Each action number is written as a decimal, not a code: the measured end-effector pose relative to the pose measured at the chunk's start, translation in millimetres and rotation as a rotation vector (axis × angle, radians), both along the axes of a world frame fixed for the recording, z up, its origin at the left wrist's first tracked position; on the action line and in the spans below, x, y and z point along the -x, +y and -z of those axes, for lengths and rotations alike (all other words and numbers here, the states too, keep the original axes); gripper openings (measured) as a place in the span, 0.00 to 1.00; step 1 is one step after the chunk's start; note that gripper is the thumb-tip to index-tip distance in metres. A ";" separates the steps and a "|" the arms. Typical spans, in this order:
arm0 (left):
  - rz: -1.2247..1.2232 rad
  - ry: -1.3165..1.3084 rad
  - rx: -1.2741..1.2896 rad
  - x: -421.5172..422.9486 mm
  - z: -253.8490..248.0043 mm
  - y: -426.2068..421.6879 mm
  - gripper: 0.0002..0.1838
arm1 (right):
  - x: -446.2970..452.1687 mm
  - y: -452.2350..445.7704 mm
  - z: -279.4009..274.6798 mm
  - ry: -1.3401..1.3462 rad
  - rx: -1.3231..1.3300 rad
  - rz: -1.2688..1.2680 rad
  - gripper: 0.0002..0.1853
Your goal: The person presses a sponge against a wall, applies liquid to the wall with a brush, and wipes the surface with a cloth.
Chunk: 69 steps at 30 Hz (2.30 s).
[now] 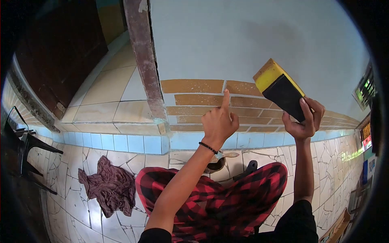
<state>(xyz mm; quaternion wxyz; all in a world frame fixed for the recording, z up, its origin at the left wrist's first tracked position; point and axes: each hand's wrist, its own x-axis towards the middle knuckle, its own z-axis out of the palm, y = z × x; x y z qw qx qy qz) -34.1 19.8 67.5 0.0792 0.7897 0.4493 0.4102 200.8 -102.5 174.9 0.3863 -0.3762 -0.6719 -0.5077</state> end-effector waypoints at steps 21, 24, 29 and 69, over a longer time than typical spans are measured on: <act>0.013 -0.834 -0.422 95.7 13.4 42.4 0.25 | 92.9 121.9 -0.5 -0.110 0.145 -0.141 0.36; 0.052 -0.841 -0.366 95.8 9.9 49.4 0.25 | 92.8 137.7 0.3 -0.123 0.145 -0.142 0.35; 0.095 -0.835 -0.312 101.3 10.7 57.4 0.29 | 92.5 144.6 2.2 -0.164 0.154 -0.135 0.36; 0.213 -0.809 -0.286 94.8 10.4 51.0 0.33 | 85.9 152.8 15.8 -0.231 0.142 -0.204 0.46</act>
